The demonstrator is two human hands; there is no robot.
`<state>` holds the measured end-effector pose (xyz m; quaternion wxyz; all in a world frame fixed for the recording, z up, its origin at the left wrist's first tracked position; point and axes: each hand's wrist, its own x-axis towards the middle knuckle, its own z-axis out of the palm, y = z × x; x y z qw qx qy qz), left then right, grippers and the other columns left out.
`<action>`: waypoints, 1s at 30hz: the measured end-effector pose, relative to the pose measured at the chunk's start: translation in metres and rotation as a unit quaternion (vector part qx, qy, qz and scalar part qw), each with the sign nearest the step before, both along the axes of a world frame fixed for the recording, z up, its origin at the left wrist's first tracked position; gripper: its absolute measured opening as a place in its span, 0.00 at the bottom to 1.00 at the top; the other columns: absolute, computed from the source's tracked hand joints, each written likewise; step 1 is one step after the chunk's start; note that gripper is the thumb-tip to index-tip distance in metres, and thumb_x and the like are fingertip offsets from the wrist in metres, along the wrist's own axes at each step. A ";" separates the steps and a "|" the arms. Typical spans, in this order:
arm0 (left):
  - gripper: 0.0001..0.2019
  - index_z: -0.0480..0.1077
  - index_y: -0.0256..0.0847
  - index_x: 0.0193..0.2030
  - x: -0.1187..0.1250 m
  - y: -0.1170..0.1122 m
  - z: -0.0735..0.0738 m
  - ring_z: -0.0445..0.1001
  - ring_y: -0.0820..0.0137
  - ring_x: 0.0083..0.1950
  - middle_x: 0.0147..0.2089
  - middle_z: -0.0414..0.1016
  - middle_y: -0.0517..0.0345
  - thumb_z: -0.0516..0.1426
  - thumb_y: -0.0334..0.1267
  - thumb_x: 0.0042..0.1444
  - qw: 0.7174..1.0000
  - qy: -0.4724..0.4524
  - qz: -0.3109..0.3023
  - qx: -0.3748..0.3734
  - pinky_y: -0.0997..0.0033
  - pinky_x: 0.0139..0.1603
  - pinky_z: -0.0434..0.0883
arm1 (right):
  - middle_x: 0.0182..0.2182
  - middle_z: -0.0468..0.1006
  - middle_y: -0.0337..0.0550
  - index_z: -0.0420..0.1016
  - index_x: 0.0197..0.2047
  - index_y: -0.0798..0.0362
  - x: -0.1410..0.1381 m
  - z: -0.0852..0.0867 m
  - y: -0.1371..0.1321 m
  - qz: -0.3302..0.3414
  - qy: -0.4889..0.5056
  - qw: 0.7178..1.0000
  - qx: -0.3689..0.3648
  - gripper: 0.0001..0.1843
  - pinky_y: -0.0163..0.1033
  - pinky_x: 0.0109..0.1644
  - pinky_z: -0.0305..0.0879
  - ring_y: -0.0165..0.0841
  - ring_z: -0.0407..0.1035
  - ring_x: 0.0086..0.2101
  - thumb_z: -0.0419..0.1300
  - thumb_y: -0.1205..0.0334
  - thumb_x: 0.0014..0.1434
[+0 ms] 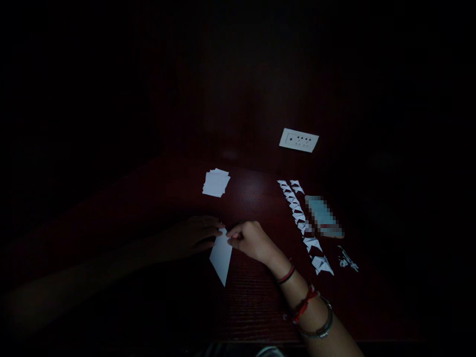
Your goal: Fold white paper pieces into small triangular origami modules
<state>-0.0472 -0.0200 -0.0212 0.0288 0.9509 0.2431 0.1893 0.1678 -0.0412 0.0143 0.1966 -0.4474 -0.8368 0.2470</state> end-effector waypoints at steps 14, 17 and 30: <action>0.11 0.65 0.44 0.47 0.001 -0.004 0.007 0.61 0.66 0.51 0.51 0.62 0.55 0.51 0.39 0.57 1.000 -0.007 0.018 -0.004 0.64 0.51 0.60 | 0.40 0.75 0.44 0.70 0.46 0.55 -0.002 0.001 0.001 0.075 -0.031 0.995 0.063 0.15 0.32 0.41 0.62 0.30 0.70 0.36 0.49 0.67 0.58; 0.11 0.65 0.44 0.47 0.001 -0.003 0.006 0.61 0.66 0.50 0.51 0.62 0.55 0.52 0.39 0.57 1.000 -0.007 0.019 0.001 0.64 0.50 0.60 | 0.41 0.75 0.44 0.69 0.48 0.54 -0.003 0.000 0.002 0.069 -0.042 0.994 0.069 0.16 0.33 0.43 0.62 0.31 0.70 0.39 0.47 0.66 0.59; 0.11 0.65 0.43 0.47 0.003 -0.007 0.011 0.61 0.67 0.51 0.51 0.63 0.56 0.50 0.39 0.58 1.000 0.010 0.028 -0.006 0.65 0.51 0.59 | 0.39 0.76 0.42 0.70 0.47 0.50 0.004 0.007 0.005 0.112 -0.110 0.983 0.099 0.16 0.33 0.41 0.62 0.30 0.70 0.37 0.48 0.69 0.58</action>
